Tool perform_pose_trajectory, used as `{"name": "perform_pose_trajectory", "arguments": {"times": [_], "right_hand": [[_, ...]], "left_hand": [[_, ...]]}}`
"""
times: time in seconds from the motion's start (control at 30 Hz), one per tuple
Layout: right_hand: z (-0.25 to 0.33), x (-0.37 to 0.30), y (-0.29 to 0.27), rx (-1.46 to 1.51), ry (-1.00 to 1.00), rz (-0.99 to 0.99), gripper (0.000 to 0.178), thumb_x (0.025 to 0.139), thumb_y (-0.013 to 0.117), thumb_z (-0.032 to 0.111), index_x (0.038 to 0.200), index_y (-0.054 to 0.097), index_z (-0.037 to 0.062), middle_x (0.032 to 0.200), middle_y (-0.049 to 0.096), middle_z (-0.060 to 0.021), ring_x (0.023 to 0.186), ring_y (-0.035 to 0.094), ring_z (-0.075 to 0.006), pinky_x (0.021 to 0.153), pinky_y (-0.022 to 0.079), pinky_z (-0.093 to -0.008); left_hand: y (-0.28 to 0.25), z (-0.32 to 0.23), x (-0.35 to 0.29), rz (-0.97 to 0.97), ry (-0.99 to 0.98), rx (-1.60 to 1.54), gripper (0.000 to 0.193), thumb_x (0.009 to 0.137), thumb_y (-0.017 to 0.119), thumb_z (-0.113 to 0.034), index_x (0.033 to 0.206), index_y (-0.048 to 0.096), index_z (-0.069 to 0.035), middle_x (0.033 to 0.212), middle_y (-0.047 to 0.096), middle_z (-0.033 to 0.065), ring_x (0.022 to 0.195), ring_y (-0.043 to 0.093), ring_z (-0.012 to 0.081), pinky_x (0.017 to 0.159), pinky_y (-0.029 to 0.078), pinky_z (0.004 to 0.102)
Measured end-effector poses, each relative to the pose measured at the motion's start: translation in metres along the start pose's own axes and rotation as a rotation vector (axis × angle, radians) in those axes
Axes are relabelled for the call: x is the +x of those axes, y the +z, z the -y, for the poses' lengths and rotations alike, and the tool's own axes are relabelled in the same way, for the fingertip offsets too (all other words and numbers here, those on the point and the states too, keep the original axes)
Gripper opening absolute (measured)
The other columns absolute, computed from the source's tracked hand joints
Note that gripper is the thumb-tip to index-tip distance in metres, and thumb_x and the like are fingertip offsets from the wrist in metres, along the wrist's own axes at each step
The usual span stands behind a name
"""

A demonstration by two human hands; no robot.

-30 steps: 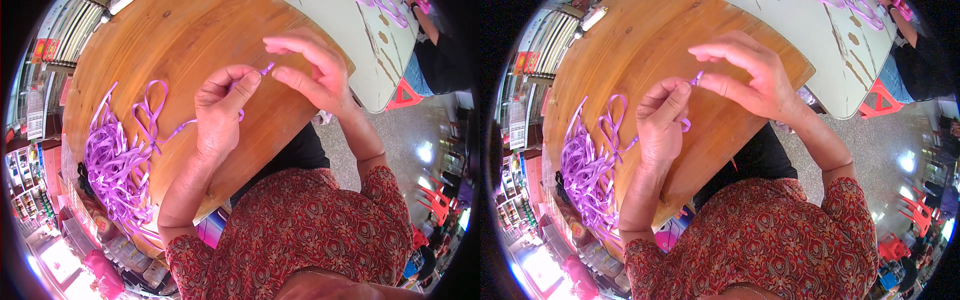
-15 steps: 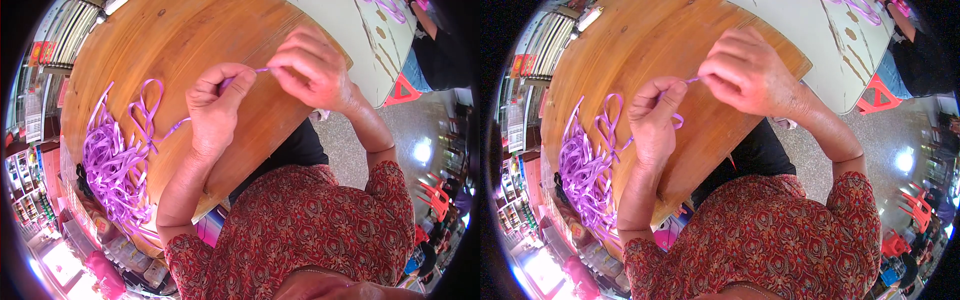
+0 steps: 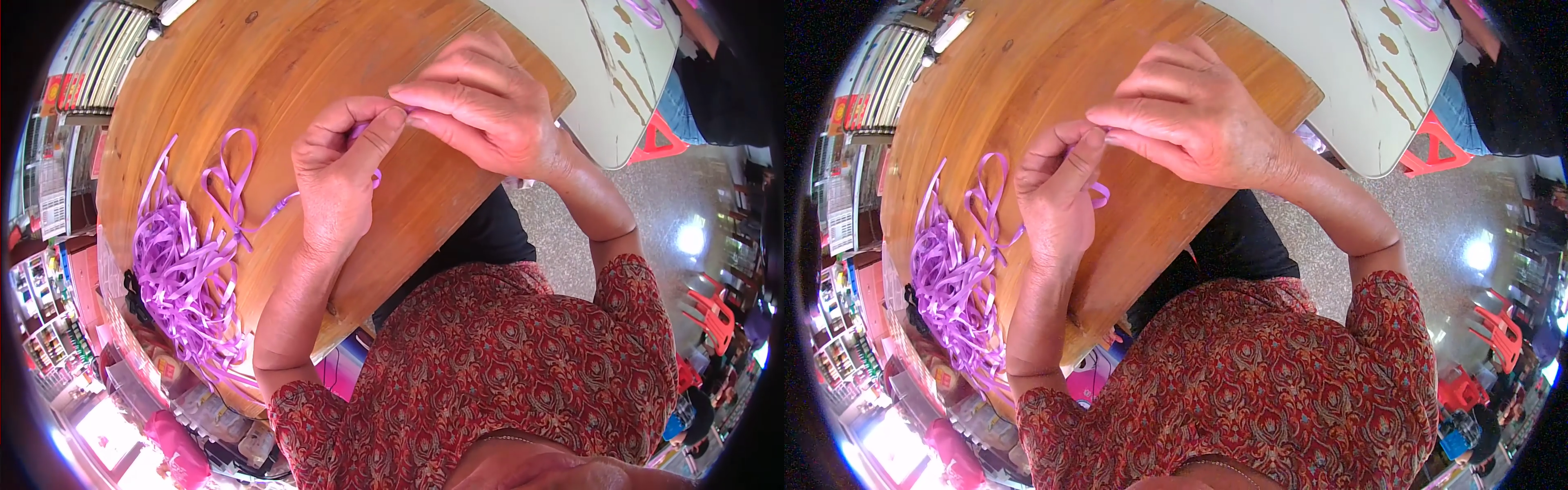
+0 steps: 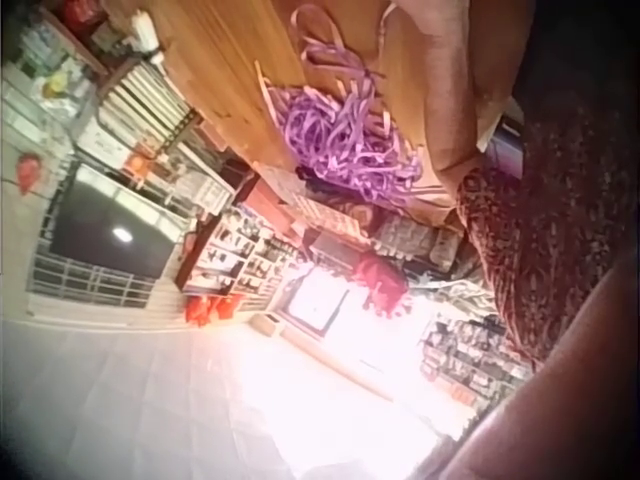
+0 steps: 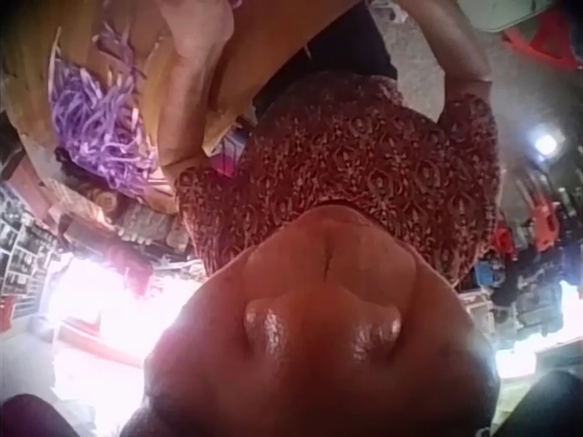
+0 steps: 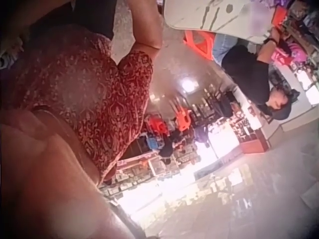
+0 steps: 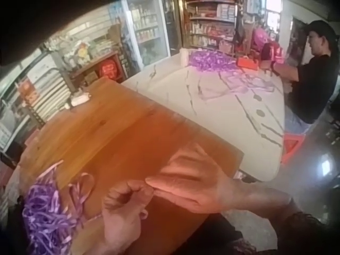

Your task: The person is tying knots or loops in many purple plastic ribbons at a workshop table.

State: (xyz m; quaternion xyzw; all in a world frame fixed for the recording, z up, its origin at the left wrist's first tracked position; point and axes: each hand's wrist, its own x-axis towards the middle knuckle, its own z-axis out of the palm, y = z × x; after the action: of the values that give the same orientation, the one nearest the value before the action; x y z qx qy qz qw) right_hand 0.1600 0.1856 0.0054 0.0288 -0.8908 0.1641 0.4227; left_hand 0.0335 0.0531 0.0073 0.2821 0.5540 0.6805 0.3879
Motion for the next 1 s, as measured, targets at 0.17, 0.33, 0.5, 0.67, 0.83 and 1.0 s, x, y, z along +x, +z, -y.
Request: {"name": "perform_pose_trajectory", "arguments": {"times": [0.17, 0.33, 0.5, 0.67, 0.83, 1.0], "right_hand": [[0.004, 0.007, 0.002, -0.065, -0.015, 0.039, 0.023, 0.065, 0.074, 0.003, 0.087, 0.066, 0.0032, 0.077, 0.060, -0.0062, 0.071, 0.056, -0.0229, 0.067, 0.044, -0.0330], [0.009, 0.010, -0.002, -0.128, -0.012, 0.091, 0.020, 0.064, 0.071, -0.006, 0.081, 0.063, 0.0016, 0.075, 0.057, -0.0077, 0.072, 0.055, -0.0251, 0.065, 0.045, -0.0335], [0.010, 0.008, -0.010, -0.216, -0.002, 0.147, 0.019, 0.065, 0.072, 0.002, 0.081, 0.062, 0.0056, 0.076, 0.057, -0.0049, 0.072, 0.055, -0.0224, 0.067, 0.043, -0.0331], [0.004, 0.001, -0.021, -0.146, 0.161, 0.110, 0.015, 0.073, 0.066, -0.005, 0.086, 0.063, 0.0019, 0.078, 0.059, -0.0088, 0.072, 0.057, -0.0229, 0.065, 0.046, -0.0297], [-0.041, -0.006, -0.029, -0.178, 0.298, 0.081, 0.019, 0.083, 0.058, -0.001, 0.102, 0.062, 0.0012, 0.087, 0.062, -0.0097, 0.082, 0.060, -0.0234, 0.072, 0.046, -0.0261], [-0.005, 0.023, -0.011, -0.445, 0.274, 0.069, 0.029, 0.075, 0.070, 0.008, 0.103, 0.063, 0.0026, 0.103, 0.058, -0.0107, 0.089, 0.056, -0.0238, 0.078, 0.046, -0.0334]], "left_hand": [[-0.004, 0.001, 0.003, 0.004, 0.063, 0.053, 0.005, 0.082, 0.065, -0.003, 0.087, 0.066, -0.004, 0.070, 0.057, -0.0040, 0.055, 0.042, 0.0001, 0.043, 0.030, 0.0152], [-0.005, 0.005, 0.003, 0.012, 0.128, 0.193, 0.005, 0.081, 0.066, -0.004, 0.086, 0.066, -0.003, 0.069, 0.058, -0.0033, 0.056, 0.045, 0.0005, 0.042, 0.032, 0.0150], [-0.005, 0.011, 0.004, 0.074, 0.235, 0.161, 0.004, 0.080, 0.067, -0.003, 0.083, 0.066, -0.001, 0.071, 0.059, -0.0029, 0.062, 0.051, 0.0025, 0.055, 0.040, 0.0166], [-0.007, 0.003, 0.010, 0.166, 0.629, 0.518, 0.013, 0.079, 0.067, -0.003, 0.092, 0.065, -0.002, 0.085, 0.062, 0.0023, 0.077, 0.058, 0.0068, 0.068, 0.046, 0.0203], [-0.041, -0.014, 0.030, 0.078, 1.357, 0.835, 0.035, 0.074, 0.066, 0.001, 0.108, 0.056, -0.002, 0.087, 0.056, 0.0165, 0.080, 0.057, 0.0306, 0.069, 0.047, 0.0337], [-0.101, -0.020, -0.019, -0.131, 0.539, 0.928, 0.023, 0.078, 0.068, -0.005, 0.100, 0.063, -0.003, 0.088, 0.062, 0.0092, 0.082, 0.061, 0.0182, 0.073, 0.049, 0.0274]]}}
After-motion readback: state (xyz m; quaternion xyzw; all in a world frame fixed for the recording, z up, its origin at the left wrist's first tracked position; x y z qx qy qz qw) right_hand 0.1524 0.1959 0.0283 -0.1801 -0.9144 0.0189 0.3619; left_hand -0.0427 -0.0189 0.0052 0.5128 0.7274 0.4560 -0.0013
